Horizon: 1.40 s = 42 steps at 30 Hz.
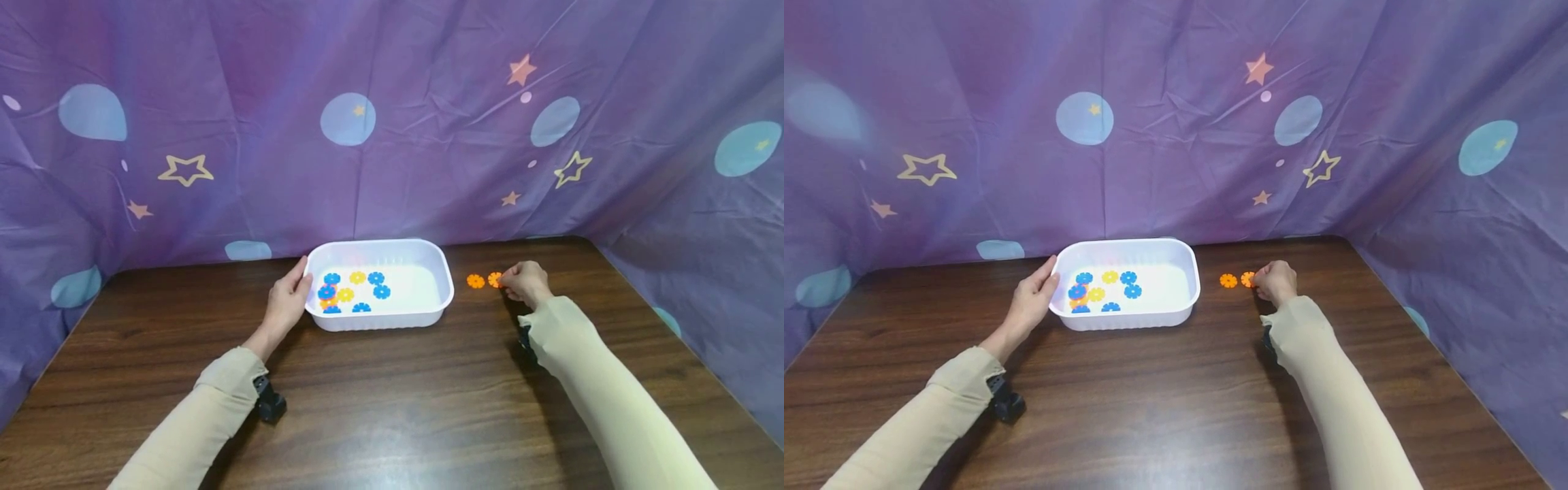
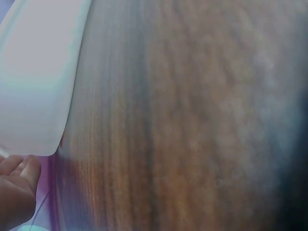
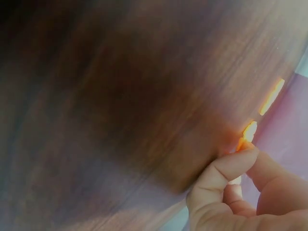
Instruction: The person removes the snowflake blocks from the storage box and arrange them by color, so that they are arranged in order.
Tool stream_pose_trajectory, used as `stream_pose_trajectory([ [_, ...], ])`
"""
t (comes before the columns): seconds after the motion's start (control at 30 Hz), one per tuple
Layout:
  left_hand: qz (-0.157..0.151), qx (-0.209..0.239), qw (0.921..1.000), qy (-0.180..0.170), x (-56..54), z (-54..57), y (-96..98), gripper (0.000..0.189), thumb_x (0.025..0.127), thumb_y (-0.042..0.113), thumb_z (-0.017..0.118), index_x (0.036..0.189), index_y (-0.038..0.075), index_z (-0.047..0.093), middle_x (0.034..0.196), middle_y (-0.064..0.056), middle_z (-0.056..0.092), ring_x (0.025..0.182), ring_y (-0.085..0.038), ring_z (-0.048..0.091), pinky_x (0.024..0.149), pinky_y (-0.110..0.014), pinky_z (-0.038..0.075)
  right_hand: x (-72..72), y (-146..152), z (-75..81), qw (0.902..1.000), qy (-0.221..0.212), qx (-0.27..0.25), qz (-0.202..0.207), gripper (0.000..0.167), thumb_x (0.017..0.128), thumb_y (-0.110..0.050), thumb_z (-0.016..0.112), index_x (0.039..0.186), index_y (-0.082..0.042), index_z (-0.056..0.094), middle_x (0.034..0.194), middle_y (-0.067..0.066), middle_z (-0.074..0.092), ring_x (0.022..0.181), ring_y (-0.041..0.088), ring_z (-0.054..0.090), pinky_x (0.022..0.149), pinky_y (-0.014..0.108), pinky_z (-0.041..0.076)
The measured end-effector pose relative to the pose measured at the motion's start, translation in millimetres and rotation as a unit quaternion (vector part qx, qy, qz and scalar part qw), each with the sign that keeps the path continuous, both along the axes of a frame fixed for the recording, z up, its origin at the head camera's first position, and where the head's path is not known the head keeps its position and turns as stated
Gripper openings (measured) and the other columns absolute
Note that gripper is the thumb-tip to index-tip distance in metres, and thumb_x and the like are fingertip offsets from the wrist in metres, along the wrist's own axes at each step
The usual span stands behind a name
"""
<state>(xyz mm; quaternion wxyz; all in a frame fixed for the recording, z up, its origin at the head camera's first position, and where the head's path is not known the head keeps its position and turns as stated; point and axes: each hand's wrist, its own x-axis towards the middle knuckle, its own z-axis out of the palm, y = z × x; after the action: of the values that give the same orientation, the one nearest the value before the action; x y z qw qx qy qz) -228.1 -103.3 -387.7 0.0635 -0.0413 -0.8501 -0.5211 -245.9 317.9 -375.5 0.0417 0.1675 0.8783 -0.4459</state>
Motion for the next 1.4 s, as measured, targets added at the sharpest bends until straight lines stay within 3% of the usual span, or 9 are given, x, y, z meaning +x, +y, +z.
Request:
stream_pose_trajectory([
  [0.23, 0.006, -0.001, 1.0000, 0.003, -0.6, 1.2, -0.6, 0.046, 0.099, 0.016, 0.044, 0.142, 0.002, 0.038, 0.147, -0.010, 0.037, 0.136, -0.026, 0.035, 0.115, -0.035, 0.024, -0.3, -2.2, 4.4, 0.9997, 0.021, 0.004, 0.005, 0.013, 0.083, -0.001, 0.059, 0.089, 0.009, 0.054, 0.065, 0.002, 0.057, 0.049, 0.004, 0.055, 0.050, 0.020, 0.053],
  [0.47, 0.000, -0.006, 1.0000, 0.005, 0.0, -3.5, -0.3, 0.046, 0.098, 0.015, 0.044, 0.142, 0.001, 0.038, 0.146, -0.012, 0.038, 0.135, -0.027, 0.036, 0.114, -0.037, 0.025, 2.9, -1.3, 2.7, 0.9999, 0.012, -0.002, 0.001, 0.013, 0.085, -0.003, 0.060, 0.091, 0.007, 0.054, 0.063, 0.000, 0.057, 0.049, 0.004, 0.055, 0.050, 0.019, 0.053],
  [0.73, 0.003, -0.010, 0.9999, 0.013, -0.9, -3.6, -0.4, 0.046, 0.098, 0.012, 0.045, 0.142, 0.000, 0.039, 0.145, -0.013, 0.039, 0.134, -0.029, 0.038, 0.113, -0.039, 0.026, 7.4, -12.3, 9.5, 0.9973, 0.047, -0.057, -0.003, 0.017, 0.090, -0.007, 0.058, 0.100, 0.006, 0.052, 0.070, -0.002, 0.056, 0.052, 0.001, 0.052, 0.051, 0.017, 0.052],
  [1.03, 0.011, -0.018, 0.9997, 0.016, -1.8, -3.1, -1.0, 0.046, 0.098, 0.014, 0.045, 0.142, 0.002, 0.039, 0.144, -0.013, 0.040, 0.133, -0.029, 0.039, 0.113, -0.039, 0.026, 4.4, -72.7, 38.3, 0.9779, 0.099, -0.181, 0.037, 0.015, 0.091, -0.006, 0.056, 0.100, 0.006, 0.051, 0.060, -0.008, 0.051, 0.046, 0.000, 0.048, 0.044, 0.015, 0.045],
  [1.17, 0.009, -0.017, 0.9997, 0.018, -1.4, -3.5, -1.4, 0.045, 0.098, 0.013, 0.045, 0.141, 0.001, 0.039, 0.144, -0.013, 0.040, 0.133, -0.029, 0.039, 0.113, -0.039, 0.027, 2.0, -110.4, 44.2, 0.9728, 0.103, -0.201, 0.049, 0.014, 0.092, -0.007, 0.056, 0.100, 0.004, 0.054, 0.063, -0.005, 0.052, 0.048, 0.002, 0.047, 0.045, 0.014, 0.043],
  [1.4, 0.009, -0.020, 0.9996, 0.015, -0.4, -1.2, -0.7, 0.045, 0.098, 0.014, 0.045, 0.141, 0.002, 0.040, 0.144, -0.013, 0.041, 0.133, -0.029, 0.039, 0.113, -0.039, 0.027, -2.4, -169.9, 45.0, 0.9748, 0.070, -0.201, 0.066, 0.019, 0.091, -0.009, 0.059, 0.105, 0.004, 0.058, 0.083, 0.002, 0.054, 0.055, 0.005, 0.047, 0.051, 0.014, 0.047],
])
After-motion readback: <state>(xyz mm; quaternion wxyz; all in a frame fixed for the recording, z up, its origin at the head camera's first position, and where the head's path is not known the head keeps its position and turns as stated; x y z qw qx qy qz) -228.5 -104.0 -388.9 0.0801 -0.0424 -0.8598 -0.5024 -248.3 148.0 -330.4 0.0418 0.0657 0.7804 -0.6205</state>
